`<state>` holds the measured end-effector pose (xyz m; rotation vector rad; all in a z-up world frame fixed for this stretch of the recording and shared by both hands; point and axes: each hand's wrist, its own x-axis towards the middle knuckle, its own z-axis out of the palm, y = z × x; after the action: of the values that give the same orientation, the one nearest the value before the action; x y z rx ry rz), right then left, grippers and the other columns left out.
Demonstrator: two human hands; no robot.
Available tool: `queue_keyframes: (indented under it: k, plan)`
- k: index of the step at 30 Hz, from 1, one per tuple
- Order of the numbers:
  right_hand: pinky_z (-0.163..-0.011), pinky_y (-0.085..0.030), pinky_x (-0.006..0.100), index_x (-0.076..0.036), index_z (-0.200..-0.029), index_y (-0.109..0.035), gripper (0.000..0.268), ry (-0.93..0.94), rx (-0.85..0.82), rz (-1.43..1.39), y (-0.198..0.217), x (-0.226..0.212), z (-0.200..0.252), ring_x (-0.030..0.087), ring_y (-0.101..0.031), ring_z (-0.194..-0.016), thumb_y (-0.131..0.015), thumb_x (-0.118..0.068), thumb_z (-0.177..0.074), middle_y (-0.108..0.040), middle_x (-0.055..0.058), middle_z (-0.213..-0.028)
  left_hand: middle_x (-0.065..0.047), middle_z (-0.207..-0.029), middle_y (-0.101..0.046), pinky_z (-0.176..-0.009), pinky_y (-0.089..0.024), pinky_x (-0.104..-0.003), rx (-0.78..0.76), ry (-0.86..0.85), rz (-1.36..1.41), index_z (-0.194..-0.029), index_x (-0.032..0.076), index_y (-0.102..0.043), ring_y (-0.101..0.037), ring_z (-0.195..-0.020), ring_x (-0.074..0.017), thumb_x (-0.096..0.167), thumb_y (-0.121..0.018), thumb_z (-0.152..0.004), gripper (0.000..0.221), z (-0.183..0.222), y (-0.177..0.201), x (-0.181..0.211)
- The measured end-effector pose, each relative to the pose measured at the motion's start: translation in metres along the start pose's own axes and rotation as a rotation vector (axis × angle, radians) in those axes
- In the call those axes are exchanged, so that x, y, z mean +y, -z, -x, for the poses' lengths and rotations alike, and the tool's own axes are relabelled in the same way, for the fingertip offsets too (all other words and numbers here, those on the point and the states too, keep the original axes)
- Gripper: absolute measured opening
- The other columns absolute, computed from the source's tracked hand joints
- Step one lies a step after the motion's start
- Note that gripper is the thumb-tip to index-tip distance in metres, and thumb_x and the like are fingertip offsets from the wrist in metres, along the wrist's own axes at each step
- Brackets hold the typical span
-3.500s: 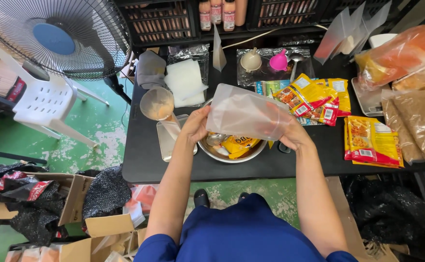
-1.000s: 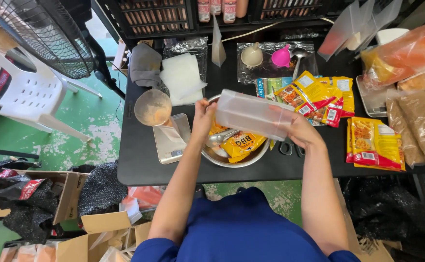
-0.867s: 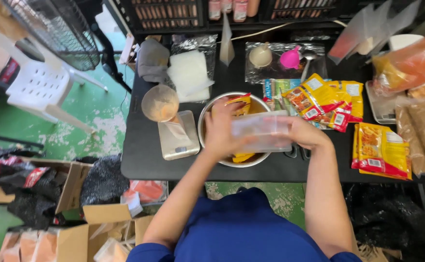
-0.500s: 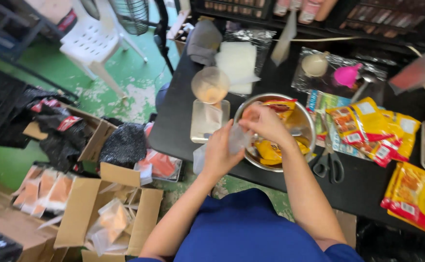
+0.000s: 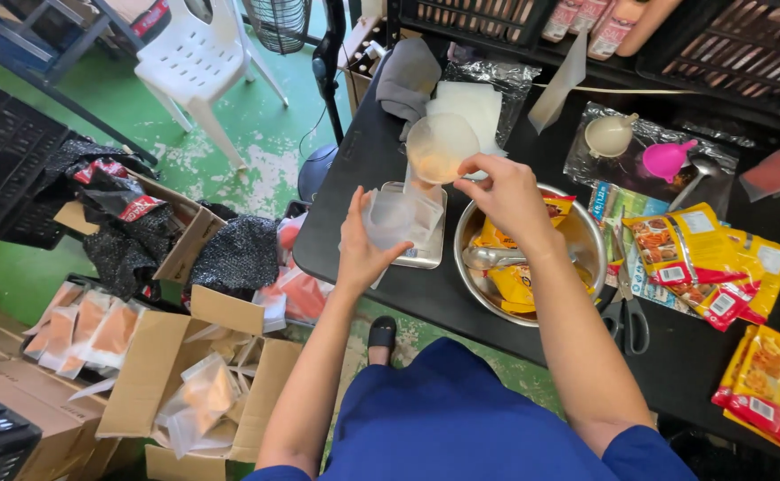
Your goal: Portioning yellow BBQ seasoning powder from individual packets into smaller plastic bags using a spoon and a digital scale for precise weight.
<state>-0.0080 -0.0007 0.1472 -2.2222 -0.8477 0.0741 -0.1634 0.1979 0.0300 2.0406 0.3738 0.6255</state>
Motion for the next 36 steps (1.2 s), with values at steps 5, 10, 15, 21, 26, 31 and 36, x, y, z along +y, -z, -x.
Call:
queue_keyframes:
  k: [5,10,15,21,26,31,36]
  plan:
    - [-0.073,-0.059,0.036,-0.017,-0.108,-0.077,0.016,0.03,0.045,-0.014,0.022,-0.024,0.001,0.028,-0.074,-0.083,-0.079,-0.012,-0.093,-0.074,0.012,-0.106,-0.018,-0.152,-0.051,-0.121,-0.033,-0.056,-0.053,0.01,0.009,-0.163,0.008,-0.021,-0.046,-0.14,-0.0434,0.029,-0.1,-0.064,0.128,-0.019,-0.002,-0.002]
    - [-0.072,-0.061,0.041,-0.015,-0.107,-0.077,0.014,0.102,0.022,-0.037,0.015,-0.056,0.001,0.033,-0.075,-0.085,-0.079,-0.013,-0.093,-0.074,0.014,-0.105,-0.02,-0.152,-0.05,-0.125,-0.026,-0.053,-0.06,-0.021,0.012,-0.163,0.006,-0.017,-0.046,-0.143,-0.0404,0.031,-0.1,-0.064,0.132,-0.03,0.0,-0.001]
    - [-0.072,-0.061,0.043,-0.015,-0.115,-0.072,0.025,0.149,-0.115,-0.018,-0.014,-0.064,0.002,0.032,-0.076,-0.082,-0.077,-0.015,-0.091,-0.075,0.014,-0.106,-0.022,-0.159,-0.042,-0.125,-0.027,-0.054,0.006,-0.035,0.257,-0.166,0.013,-0.01,-0.038,-0.148,-0.0431,0.027,-0.104,-0.061,0.141,-0.04,0.0,-0.003]
    - [-0.069,-0.059,0.033,-0.01,-0.114,-0.075,0.015,-0.032,0.014,-0.142,0.019,0.004,0.02,0.027,-0.075,-0.082,-0.071,-0.008,-0.1,-0.075,0.014,-0.106,-0.024,-0.157,-0.043,-0.126,-0.027,-0.048,0.127,-0.05,0.243,-0.165,0.012,-0.014,-0.039,-0.148,-0.0373,0.026,-0.107,-0.06,0.141,-0.045,0.008,-0.048]
    - [-0.083,-0.058,0.046,-0.02,-0.099,-0.082,0.024,-0.499,-0.051,0.377,0.0,0.158,0.067,0.04,-0.073,-0.095,-0.073,-0.041,-0.097,-0.078,0.012,-0.092,-0.019,-0.16,-0.041,-0.126,-0.027,-0.046,0.17,-0.041,0.245,-0.167,0.017,-0.013,-0.039,-0.15,-0.0331,0.026,-0.109,-0.061,0.143,-0.056,0.012,-0.09]
    - [-0.096,-0.055,0.05,-0.016,-0.126,-0.076,0.04,-0.705,-0.083,0.464,-0.06,0.285,0.11,0.042,-0.071,-0.11,-0.07,-0.041,-0.095,-0.077,0.02,-0.112,-0.02,-0.159,-0.041,-0.125,-0.026,-0.046,0.171,-0.052,0.25,-0.167,0.017,-0.015,-0.04,-0.149,-0.0332,0.026,-0.108,-0.062,0.14,-0.059,0.005,-0.104]
    - [-0.109,-0.042,0.053,-0.014,-0.141,-0.065,0.051,-0.837,-0.092,0.317,-0.067,0.258,0.09,0.052,-0.054,-0.129,-0.06,-0.045,-0.102,-0.056,0.035,-0.132,-0.021,-0.159,-0.04,-0.125,-0.029,-0.049,0.154,-0.041,0.241,-0.166,0.012,-0.016,-0.041,-0.148,-0.0364,0.024,-0.107,-0.061,0.139,-0.057,0.002,-0.096]
